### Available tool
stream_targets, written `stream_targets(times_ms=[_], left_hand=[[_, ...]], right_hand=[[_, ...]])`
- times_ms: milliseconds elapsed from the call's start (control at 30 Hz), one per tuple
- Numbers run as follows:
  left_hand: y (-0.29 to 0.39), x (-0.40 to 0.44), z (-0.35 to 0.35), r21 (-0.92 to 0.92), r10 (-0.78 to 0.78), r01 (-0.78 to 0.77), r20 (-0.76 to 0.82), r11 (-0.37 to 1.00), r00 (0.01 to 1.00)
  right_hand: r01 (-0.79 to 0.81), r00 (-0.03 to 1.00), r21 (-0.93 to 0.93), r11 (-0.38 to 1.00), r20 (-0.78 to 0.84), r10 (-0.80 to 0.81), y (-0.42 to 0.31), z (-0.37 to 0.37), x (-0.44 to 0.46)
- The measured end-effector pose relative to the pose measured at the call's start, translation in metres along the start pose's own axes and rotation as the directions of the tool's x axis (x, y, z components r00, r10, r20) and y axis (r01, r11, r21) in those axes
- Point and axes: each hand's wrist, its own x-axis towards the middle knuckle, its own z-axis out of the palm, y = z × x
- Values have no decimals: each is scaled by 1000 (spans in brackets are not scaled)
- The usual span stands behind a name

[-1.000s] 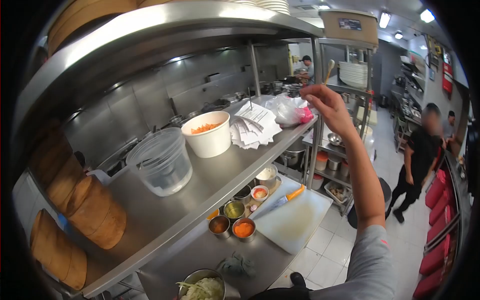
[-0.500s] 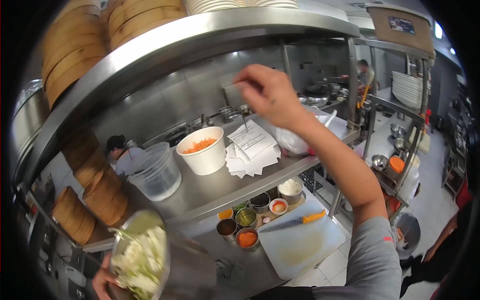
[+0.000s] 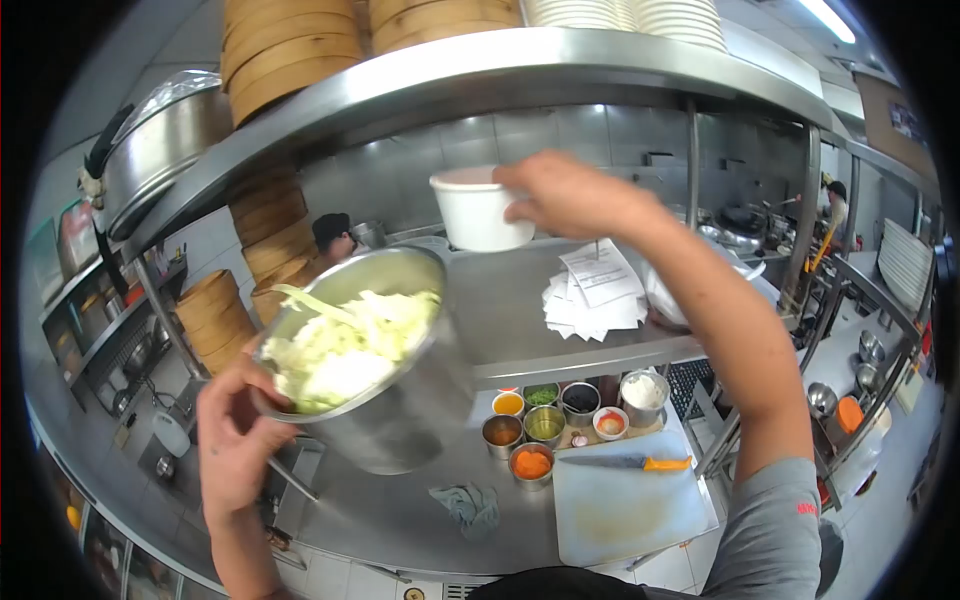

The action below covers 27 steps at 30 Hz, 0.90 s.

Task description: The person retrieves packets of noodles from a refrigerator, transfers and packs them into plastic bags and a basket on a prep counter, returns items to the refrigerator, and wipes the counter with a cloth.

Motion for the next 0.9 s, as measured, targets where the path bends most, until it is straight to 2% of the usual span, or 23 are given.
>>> stream_targets(times_ms=[33,100,133,233,267,300,333,467,500,567,667,700,733,767,833,900], left_hand=[[5,2,11,-31,2,-2,16,1000,1000],[4,4,18,18,-6,5,70,1000,997],[4,6,21,40,-13,9,103,999,995],[14,11,39,-63,-109,121,168,991,980],[10,14,41,-58,-41,53,193,997,980],[10,16,44,-73,-40,55,199,996,979],[10,17,48,-88,-40,59,204,994,978],[9,28,49,-93,2,20,222,995,975],[12,31,52,-159,-22,59,227,986,974],[11,43,52,-120,-43,67,192,990,980],[12,66,52,34,21,-27,168,999,986],[23,72,56,87,-37,23,160,996,987],[22,82,64,47,-8,1,144,999,990],[21,92,72,10,20,-22,117,1000,993],[24,119,86,5,29,-30,146,1000,989],[22,136,102,-24,29,-26,102,999,994]], right_hand=[[113,982,7,994,-151,-111,0,-11,-6],[122,983,37,992,-143,-116,-12,-42,-11],[144,983,117,983,-135,-128,-22,-55,-15],[210,976,310,927,-129,-177,-45,-70,-34],[247,968,348,905,-140,-210,-51,-70,-38],[280,959,384,880,-151,-239,-58,-68,-41],[293,955,375,879,-151,-254,-68,-66,-45],[254,947,192,948,150,-284,-93,-66,-57],[315,941,186,931,67,-332,-95,-68,-57],[410,912,155,899,-90,-401,-88,-74,-56],[366,910,195,910,-279,-306,-74,-89,-77],[358,906,196,913,-307,-290,-69,-99,-89],[336,908,198,921,-327,-261,-65,-106,-102],[124,941,402,907,-338,21,-62,-94,-120],[78,979,179,981,-199,-41,-42,-108,-171],[-50,980,190,980,-181,85,-45,-106,-209]])
